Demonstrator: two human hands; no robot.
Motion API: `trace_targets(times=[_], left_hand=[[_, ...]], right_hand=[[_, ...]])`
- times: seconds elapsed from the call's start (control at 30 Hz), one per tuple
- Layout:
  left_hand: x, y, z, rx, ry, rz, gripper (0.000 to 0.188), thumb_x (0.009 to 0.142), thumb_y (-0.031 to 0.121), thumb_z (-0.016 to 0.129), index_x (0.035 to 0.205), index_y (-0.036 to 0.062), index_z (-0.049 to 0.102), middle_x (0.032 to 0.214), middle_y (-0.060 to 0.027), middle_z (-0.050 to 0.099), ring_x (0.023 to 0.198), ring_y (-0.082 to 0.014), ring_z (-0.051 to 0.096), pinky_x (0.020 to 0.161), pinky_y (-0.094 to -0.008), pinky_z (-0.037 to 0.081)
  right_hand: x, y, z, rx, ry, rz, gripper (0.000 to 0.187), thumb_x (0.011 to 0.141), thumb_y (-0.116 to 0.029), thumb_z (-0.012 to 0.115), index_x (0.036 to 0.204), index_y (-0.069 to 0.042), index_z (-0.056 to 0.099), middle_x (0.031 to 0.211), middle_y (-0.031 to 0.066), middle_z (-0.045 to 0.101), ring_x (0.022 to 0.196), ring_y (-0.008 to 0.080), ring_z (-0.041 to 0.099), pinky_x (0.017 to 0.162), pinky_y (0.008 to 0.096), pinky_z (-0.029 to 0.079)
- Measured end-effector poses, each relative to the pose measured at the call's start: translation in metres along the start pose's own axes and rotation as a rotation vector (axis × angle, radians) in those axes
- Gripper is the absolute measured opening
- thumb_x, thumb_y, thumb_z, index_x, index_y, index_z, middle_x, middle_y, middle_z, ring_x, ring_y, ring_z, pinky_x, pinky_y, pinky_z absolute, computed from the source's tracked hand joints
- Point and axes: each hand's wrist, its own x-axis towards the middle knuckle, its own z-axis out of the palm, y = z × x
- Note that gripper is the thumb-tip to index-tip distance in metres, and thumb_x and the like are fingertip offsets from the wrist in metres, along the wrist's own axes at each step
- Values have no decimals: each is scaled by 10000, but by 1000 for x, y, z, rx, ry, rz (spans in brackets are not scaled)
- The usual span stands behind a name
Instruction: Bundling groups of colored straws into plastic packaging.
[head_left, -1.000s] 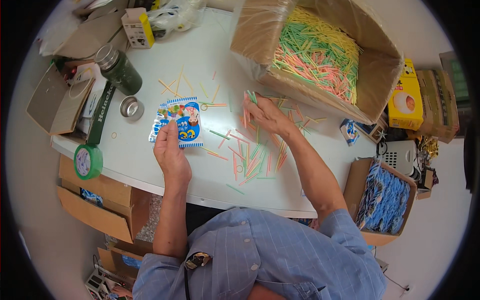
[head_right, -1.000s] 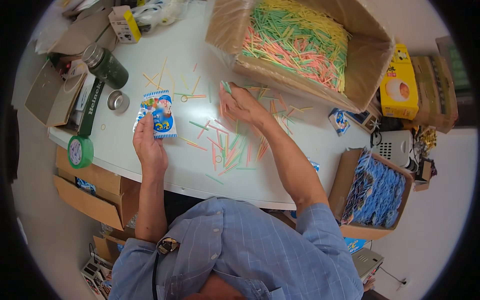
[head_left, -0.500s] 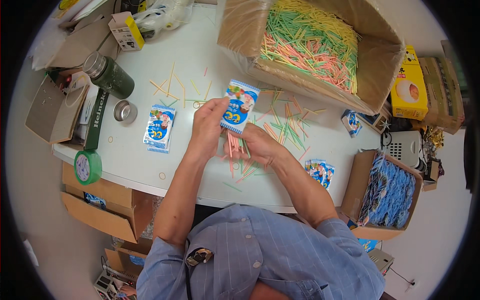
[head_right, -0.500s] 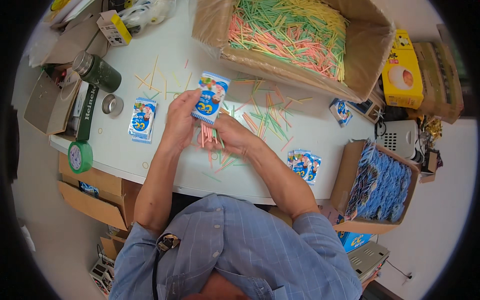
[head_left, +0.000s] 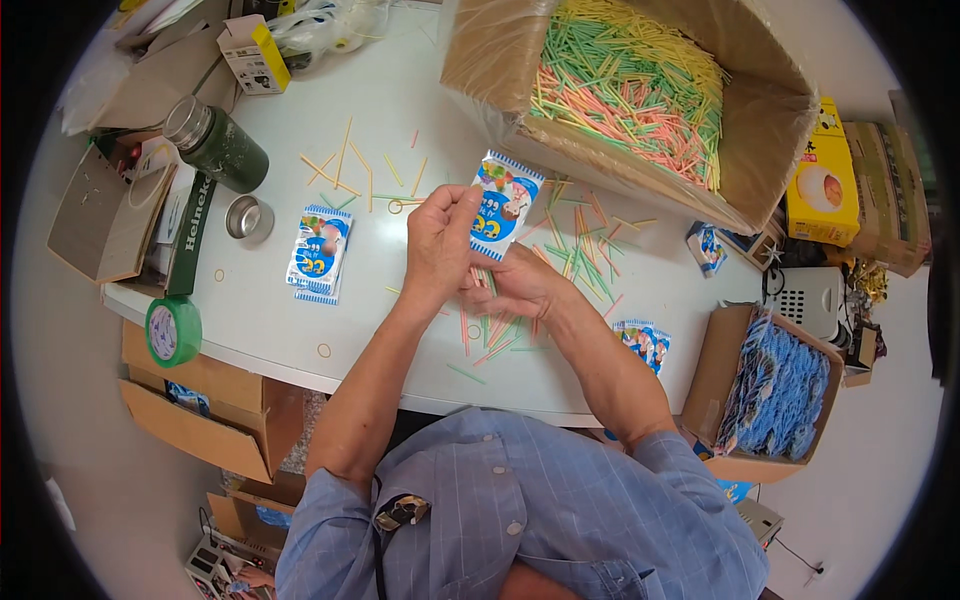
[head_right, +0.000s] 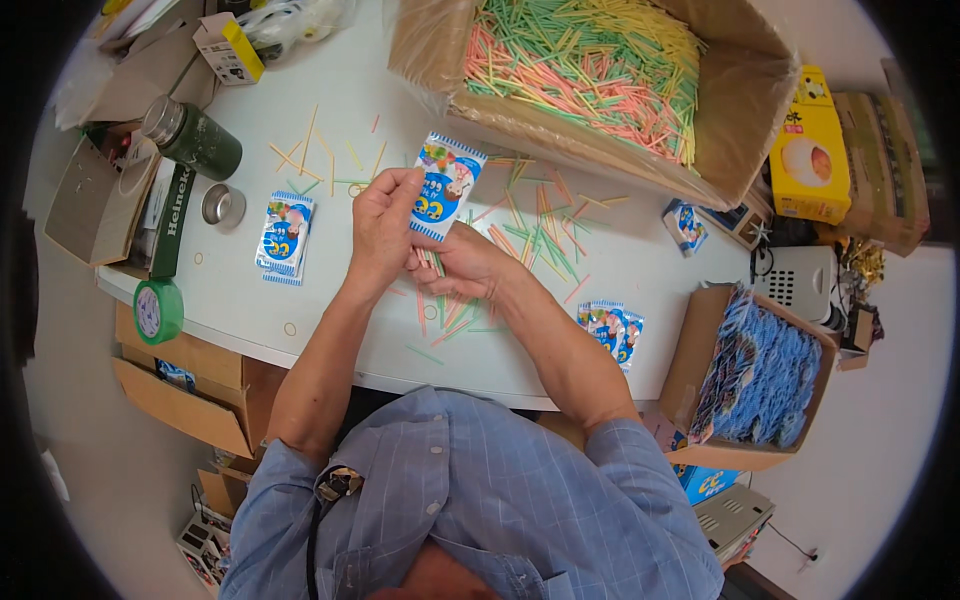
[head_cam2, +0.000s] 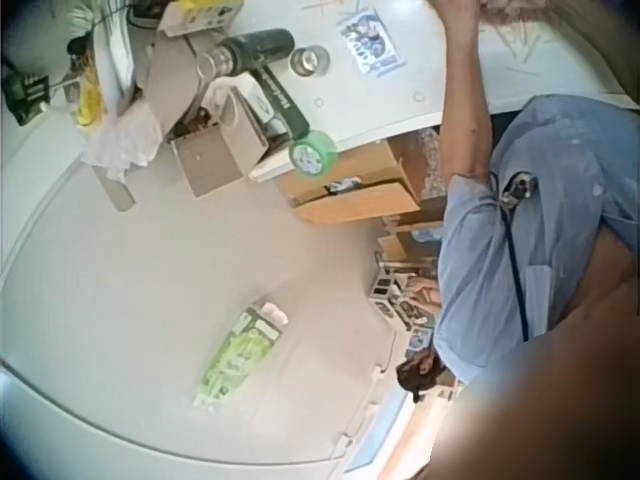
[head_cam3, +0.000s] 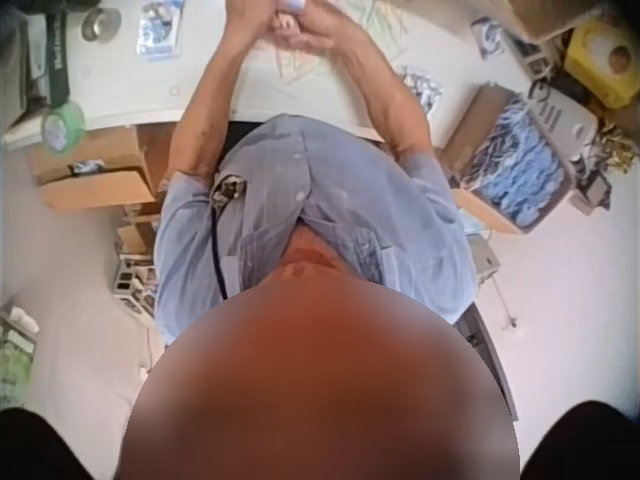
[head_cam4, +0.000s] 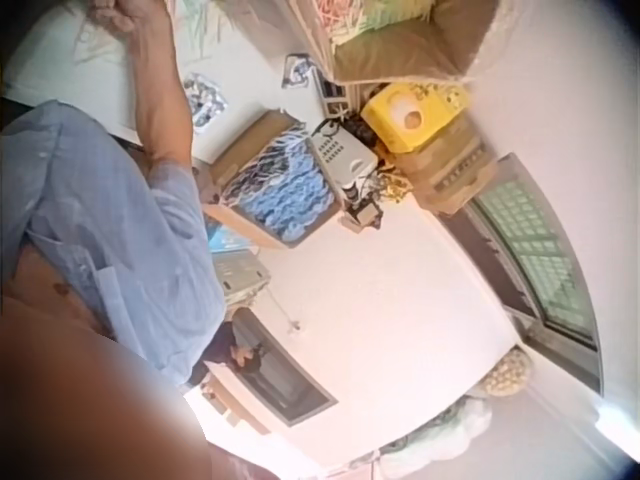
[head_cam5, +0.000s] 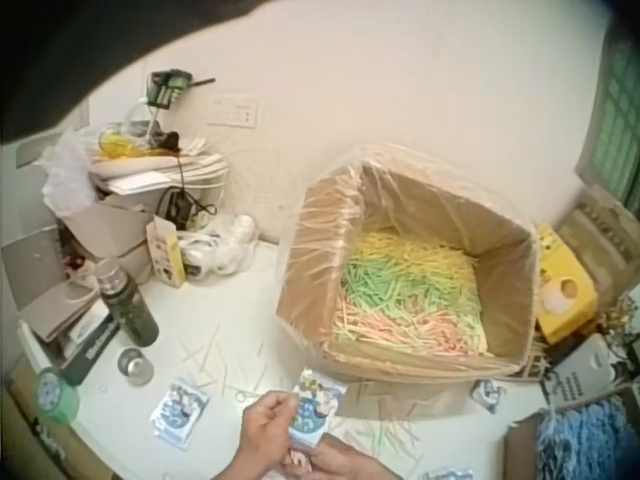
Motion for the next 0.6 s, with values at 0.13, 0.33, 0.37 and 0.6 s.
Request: trace_targets(times=[0.13,0.33,0.37,0.6], left_hand=[[9,4,-15,-147,51,21,225,1015,201,597,1003,-19,645,878,-40,696,743,-56,616,657,-217,506],[16,38,-40,-156,105,119,206,1019,192,596,1037,-5,653,944,-19,687,851,-52,603,772,-213,481],[13,47,-48,-220,151,179,213,1024,202,589,1056,-1,648,954,-22,686,859,-62,613,775,-221,488],[-27,76,-96,-327,337,273,252,1058,211,517,1159,-8,589,1088,-92,673,952,-138,662,822,-296,546]], right_hand=[[3,-5,10,-274,72,8,268,1048,-303,518,1003,-47,585,814,65,646,637,145,631,509,268,465],[15,-2,19,-597,40,-272,305,1072,-316,462,978,-48,572,881,74,654,804,168,650,785,312,518],[20,-2,21,-595,30,-267,305,1072,-316,462,978,-48,572,881,74,654,804,168,650,785,312,518],[60,0,13,-889,157,-717,261,1074,-280,471,1009,-35,539,1014,85,676,1020,181,634,951,346,478]])
